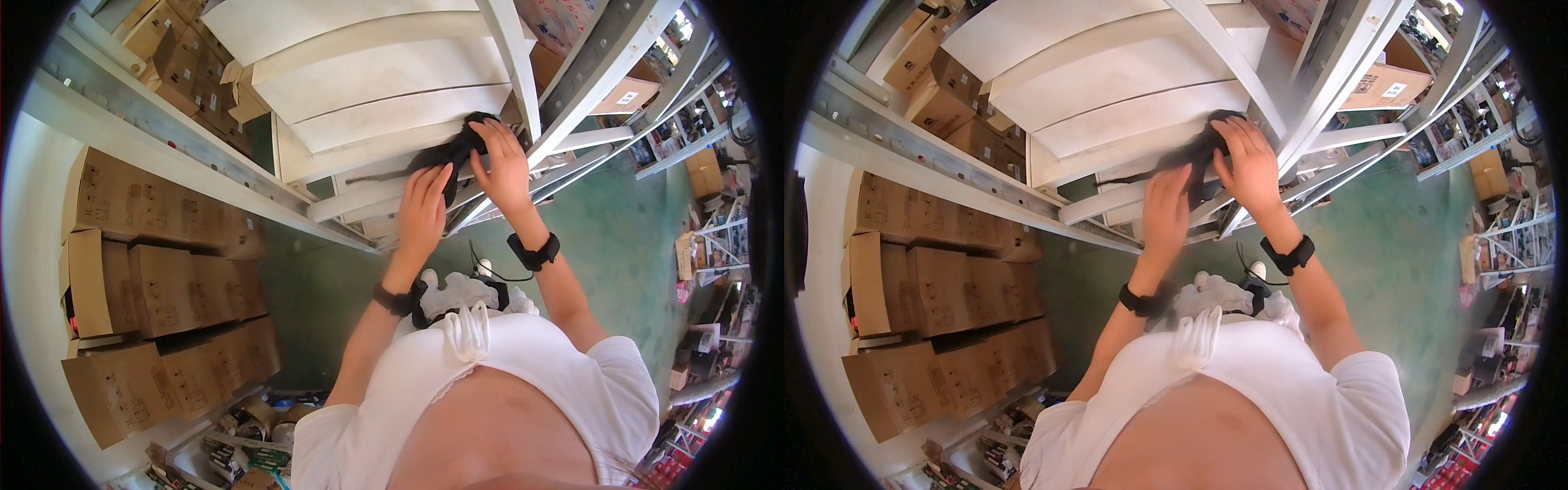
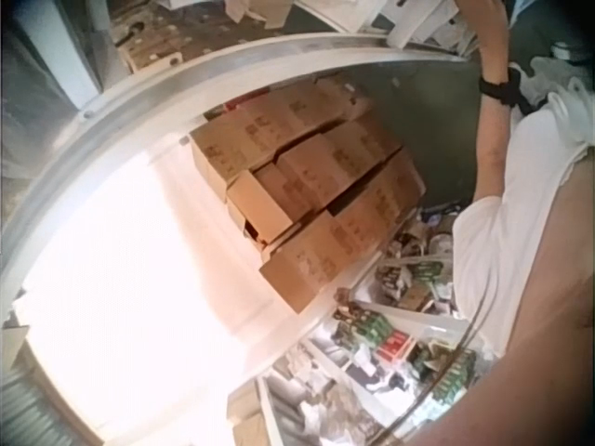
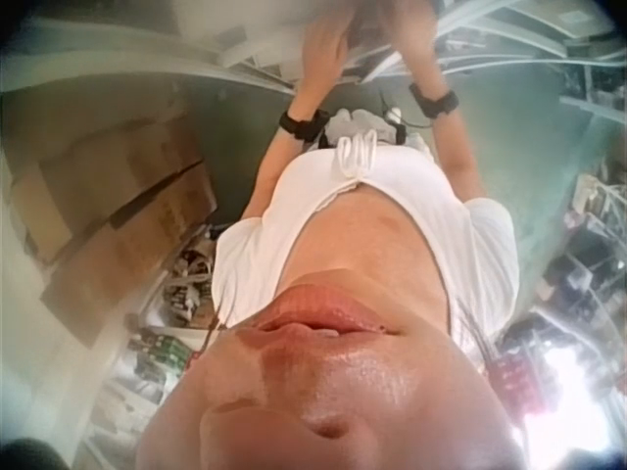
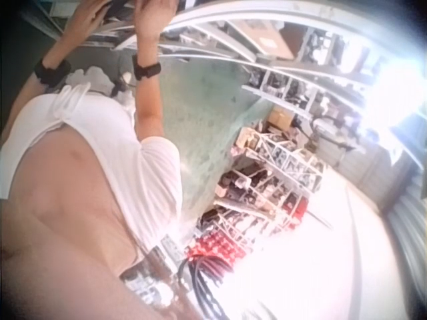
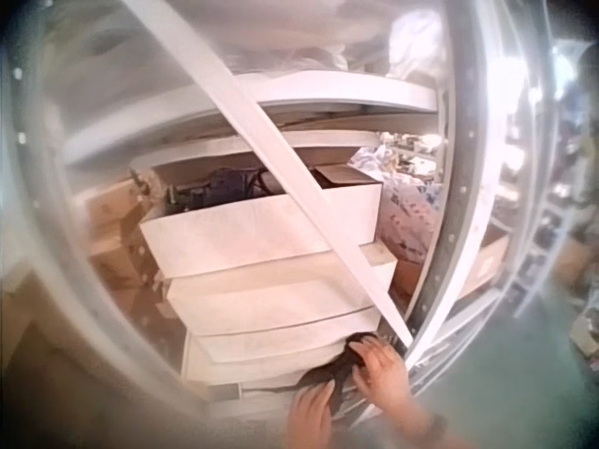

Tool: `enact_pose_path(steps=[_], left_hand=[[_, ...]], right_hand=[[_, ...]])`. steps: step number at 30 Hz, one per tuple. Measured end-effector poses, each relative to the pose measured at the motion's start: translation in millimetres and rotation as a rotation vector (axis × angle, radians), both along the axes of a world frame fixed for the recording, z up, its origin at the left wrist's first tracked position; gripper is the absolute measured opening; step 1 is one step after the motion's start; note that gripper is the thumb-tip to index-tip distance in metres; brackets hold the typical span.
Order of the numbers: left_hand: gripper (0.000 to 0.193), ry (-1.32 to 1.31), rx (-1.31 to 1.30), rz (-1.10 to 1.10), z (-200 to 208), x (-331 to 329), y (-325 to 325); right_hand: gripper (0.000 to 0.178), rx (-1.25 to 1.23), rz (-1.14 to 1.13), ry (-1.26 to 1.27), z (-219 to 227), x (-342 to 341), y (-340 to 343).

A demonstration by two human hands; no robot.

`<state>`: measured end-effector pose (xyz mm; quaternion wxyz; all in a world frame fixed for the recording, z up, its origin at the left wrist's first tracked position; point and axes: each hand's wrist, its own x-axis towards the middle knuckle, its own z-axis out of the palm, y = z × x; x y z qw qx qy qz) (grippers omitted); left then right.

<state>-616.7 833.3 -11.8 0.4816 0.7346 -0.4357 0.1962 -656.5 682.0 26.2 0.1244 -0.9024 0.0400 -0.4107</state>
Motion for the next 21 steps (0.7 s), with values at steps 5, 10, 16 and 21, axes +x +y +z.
enact_pose_path(steps=[5, 10, 16, 21], left_hand=[[0.041, 0.105, -0.077, 0.056, -7, 0, 9], [0.025, 0.291, -0.175, 0.193, -2, -10, 32], [0.026, 0.214, -0.319, 0.468, 12, -17, 64], [0.027, 0.133, -0.345, 0.576, 16, -11, 85]], right_hand=[[0.037, 0.053, 0.040, -0.006, 5, 3, 8], [0.042, 0.088, 0.152, 0.012, 1, 17, 30], [0.052, 0.132, 0.316, 0.089, 5, 38, 76], [0.060, 0.089, 0.478, 0.030, 8, 64, 115]])
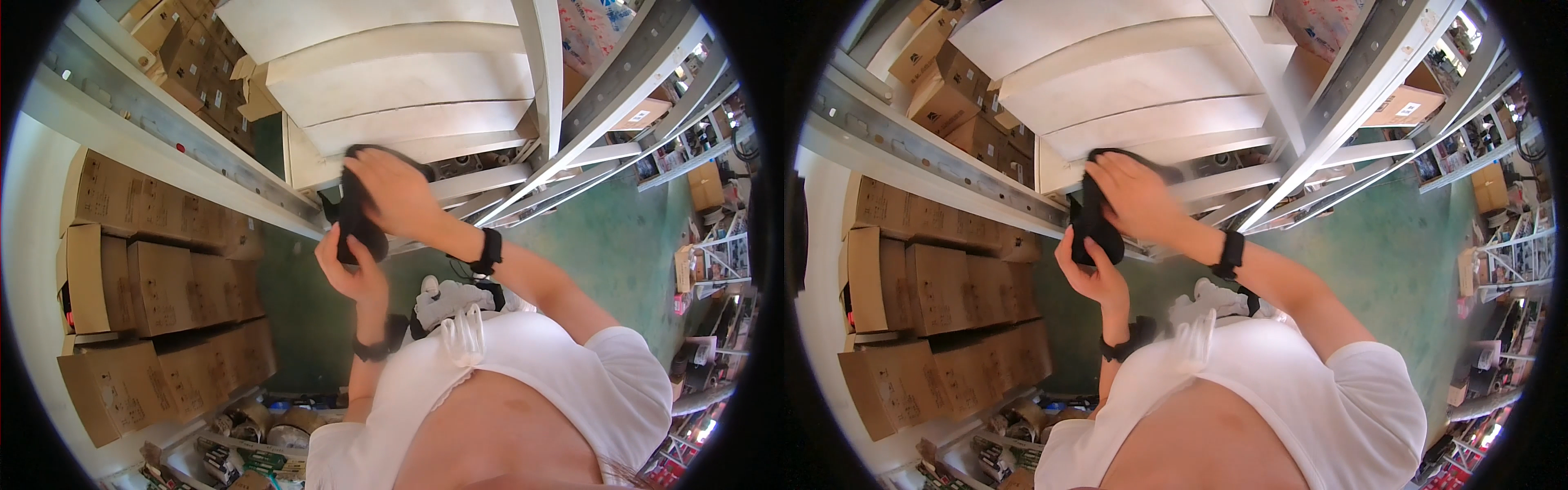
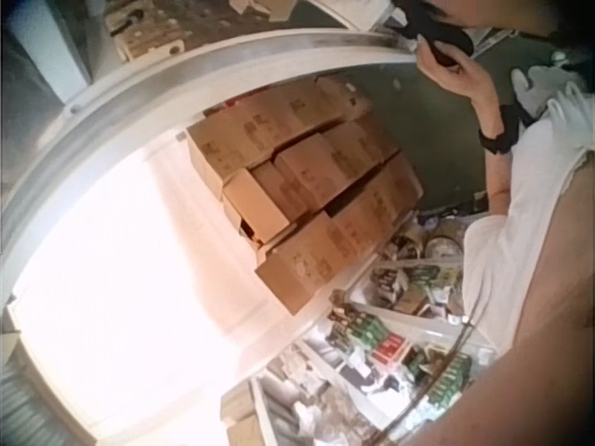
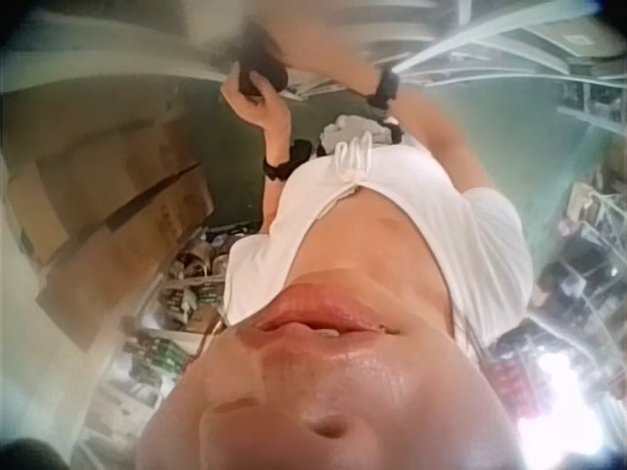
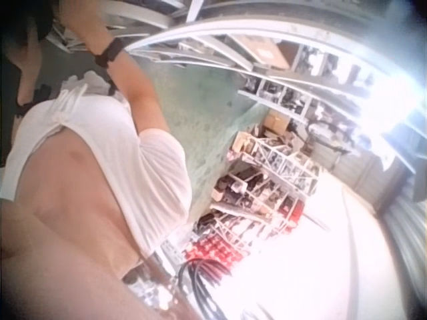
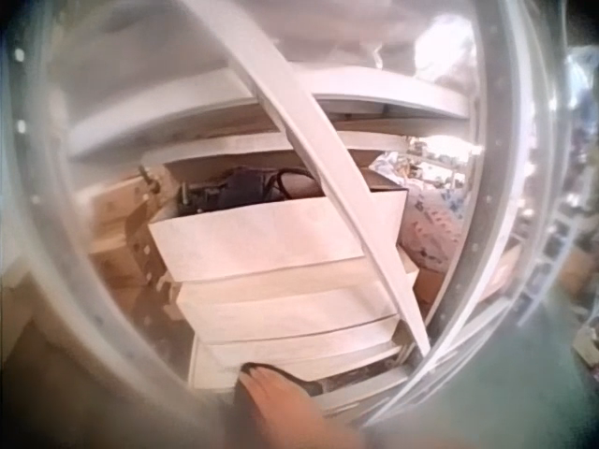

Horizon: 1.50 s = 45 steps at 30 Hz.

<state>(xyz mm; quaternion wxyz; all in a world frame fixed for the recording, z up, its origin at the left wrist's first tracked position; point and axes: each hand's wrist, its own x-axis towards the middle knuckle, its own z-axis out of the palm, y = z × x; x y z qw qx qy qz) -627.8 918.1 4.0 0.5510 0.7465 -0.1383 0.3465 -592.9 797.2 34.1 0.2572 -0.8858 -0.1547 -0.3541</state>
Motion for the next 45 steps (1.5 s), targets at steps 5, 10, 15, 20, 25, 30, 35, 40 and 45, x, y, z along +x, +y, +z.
enact_pose_path(steps=[5, 10, 15, 20, 25, 30, 35, 40, 45], left_hand=[[0.027, -0.020, 0.015, 0.160, 7, 11, 7], [0.027, -0.044, 0.029, 0.162, 5, 11, 8], [0.023, 0.001, 0.116, -0.016, 4, 3, -6], [0.024, 0.020, 0.122, -0.253, 6, -3, -45], [0.025, 0.032, 0.118, -0.586, 0, -8, -85], [0.029, 0.098, 0.090, -0.795, -8, -15, -101], [0.027, 0.118, -0.007, -0.610, 1, -10, -72], [0.021, 0.111, -0.009, -0.240, 9, -6, -25], [0.021, 0.056, 0.025, 0.002, 1, 9, 12]], right_hand=[[0.065, -0.071, 0.143, 0.002, 2, 34, 27], [0.049, -0.067, 0.162, -0.059, -1, 39, 28], [0.037, -0.017, 0.092, -0.071, -12, 27, 0], [0.035, -0.045, -0.042, -0.052, -4, -9, -48], [0.045, -0.075, -0.214, -0.019, -12, -48, -108], [0.055, -0.140, -0.315, -0.071, -20, -61, -126], [0.057, 0.012, -0.288, 0.051, -14, -54, -97], [0.048, -0.013, -0.109, -0.034, -4, -10, -37], [0.044, 0.005, 0.095, -0.116, -7, 36, 21]])
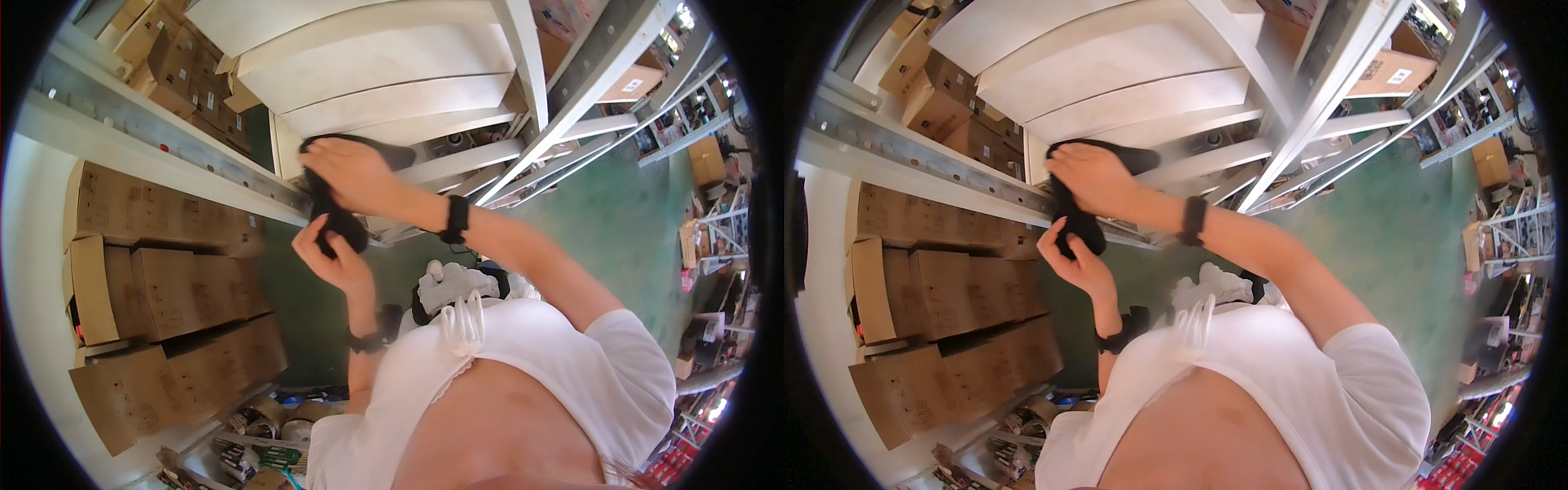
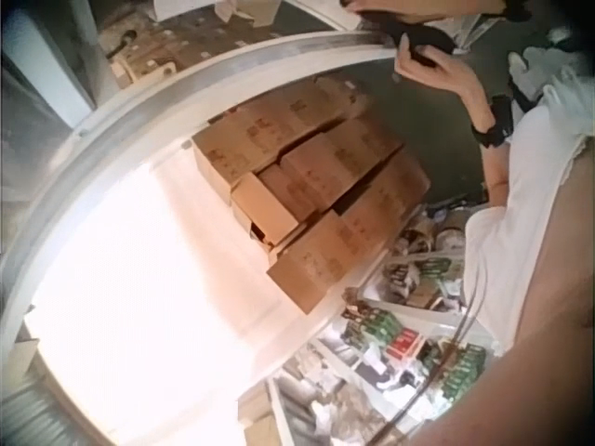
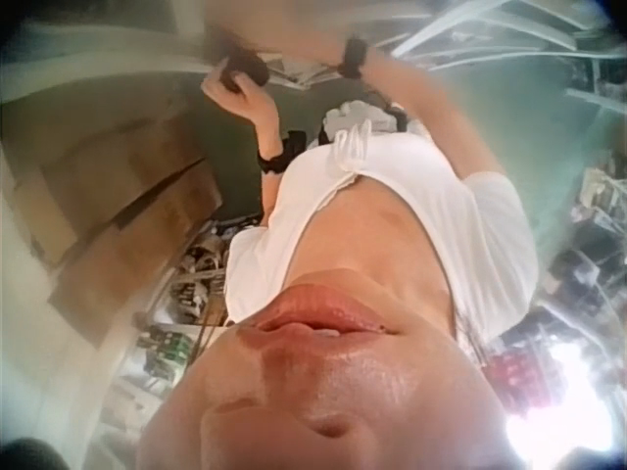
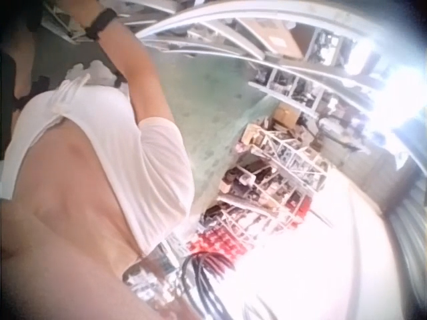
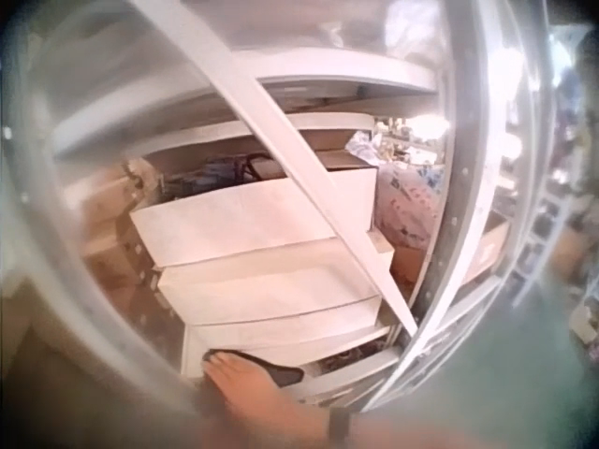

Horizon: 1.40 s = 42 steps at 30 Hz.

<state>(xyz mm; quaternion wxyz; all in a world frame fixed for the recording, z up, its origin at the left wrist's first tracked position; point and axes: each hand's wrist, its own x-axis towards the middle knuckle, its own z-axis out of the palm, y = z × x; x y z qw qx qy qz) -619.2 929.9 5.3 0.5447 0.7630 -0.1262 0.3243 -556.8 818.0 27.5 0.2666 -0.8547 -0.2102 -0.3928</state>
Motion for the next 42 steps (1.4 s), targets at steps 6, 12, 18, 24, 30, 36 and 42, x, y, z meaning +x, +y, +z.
enact_pose_path(steps=[6, 12, 18, 24, 30, 36, 42], left_hand=[[0.029, 0.057, 0.118, -0.052, -12, -5, 8], [0.029, 0.094, 0.143, -0.226, -21, -17, -12], [0.032, 0.072, 0.165, -0.771, -2, -40, -61], [0.036, 0.131, 0.231, -1.123, -5, -49, -79], [0.039, 0.202, 0.066, -1.197, 15, -41, -39], [0.030, 0.265, -0.027, -0.881, 41, -36, 31], [0.033, 0.279, -0.231, -0.534, 40, -47, 72]], right_hand=[[0.040, -0.066, 0.126, -0.068, -6, -1, 11], [0.051, -0.106, 0.046, 0.269, -35, -68, -32], [0.052, 0.056, -0.326, 0.234, -23, -139, -84], [0.053, 0.025, -0.439, 0.316, -9, -194, -117], [0.054, 0.136, -0.306, 0.273, -7, -179, -95], [0.064, -0.072, 0.141, 0.421, 0, -120, -51], [0.054, -0.082, 0.281, 0.242, -25, -86, -5]])
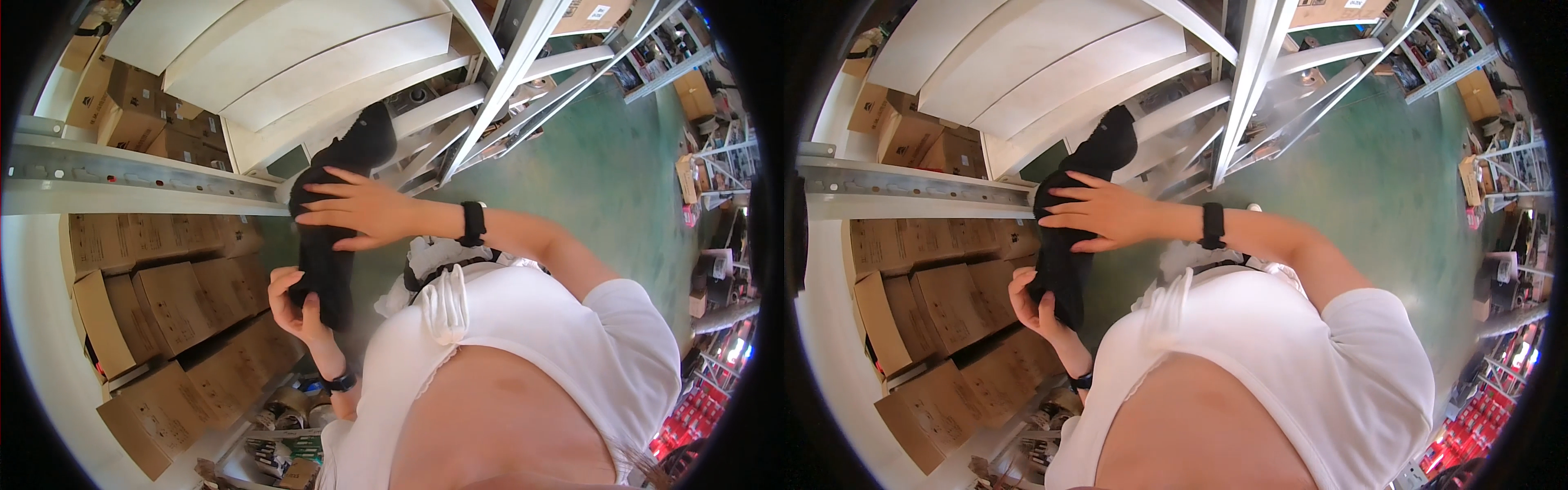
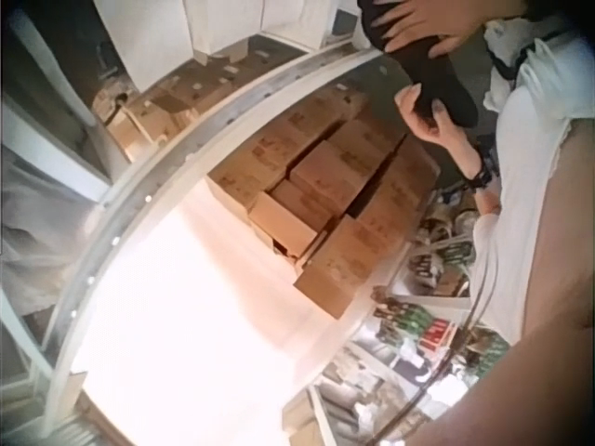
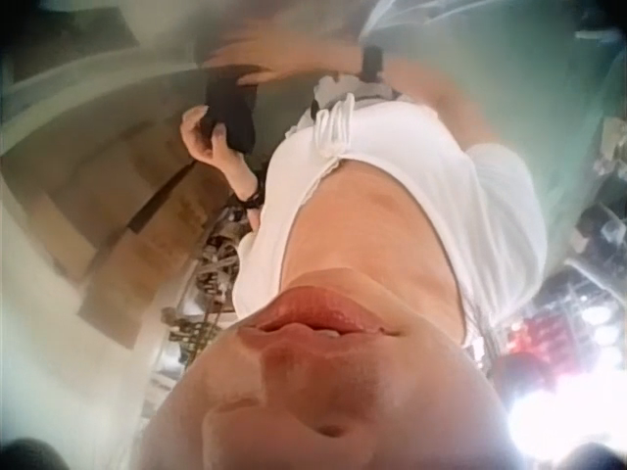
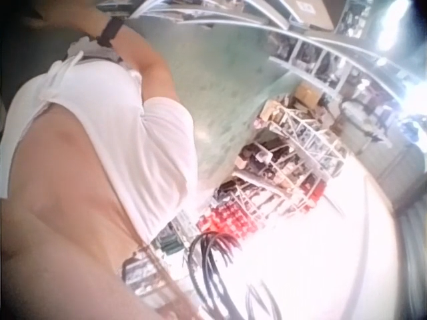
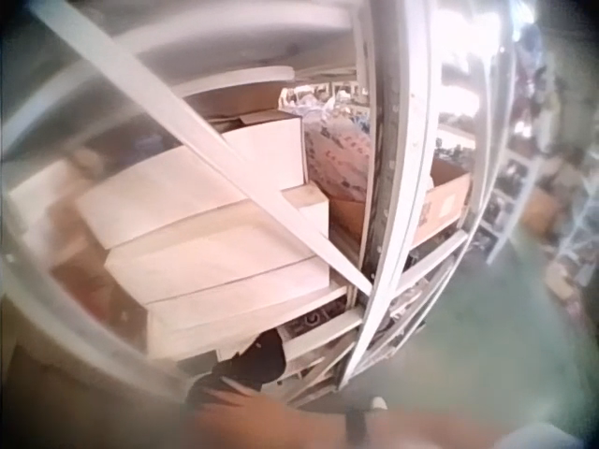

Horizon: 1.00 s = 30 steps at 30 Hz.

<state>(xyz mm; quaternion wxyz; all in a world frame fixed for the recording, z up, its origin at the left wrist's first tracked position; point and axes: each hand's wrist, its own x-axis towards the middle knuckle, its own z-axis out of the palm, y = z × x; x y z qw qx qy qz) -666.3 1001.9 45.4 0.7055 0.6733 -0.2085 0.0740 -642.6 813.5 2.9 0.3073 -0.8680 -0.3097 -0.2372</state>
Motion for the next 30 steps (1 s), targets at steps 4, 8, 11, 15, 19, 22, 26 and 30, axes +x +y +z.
enact_pose_path(steps=[4, 8, 11, 15, 19, 22, 26, 30], left_hand=[[0.033, -0.003, -0.054, -0.018, -2, -1, 8], [0.029, -0.022, -0.344, -0.011, 27, -14, -11], [0.030, -0.202, -0.366, -0.051, 29, -3, -2], [0.038, -0.535, -0.229, 0.217, 33, -1, -3], [0.043, -0.311, 0.174, 0.747, 28, 19, 1], [0.049, -0.256, 0.089, 0.339, -3, 40, -26], [0.053, -0.468, 0.856, 0.106, -55, 83, -61], [0.049, -0.570, 0.739, 0.184, -54, 91, -94]], right_hand=[[0.055, 0.051, -0.056, -0.028, 11, -4, 5], [0.056, 0.225, -0.044, -0.081, 24, -10, 1], [0.055, 0.267, -0.003, -0.097, 39, 1, 10], [0.055, 0.271, 0.048, -0.190, 48, 3, 24], [0.058, 0.225, -0.085, -0.180, 39, 5, 22], [0.062, 0.122, -0.210, -0.076, 21, 9, 15], [0.063, -0.232, -0.458, 0.102, -8, 7, -8], [0.040, -0.132, -0.428, 0.090, -14, 4, -36]])
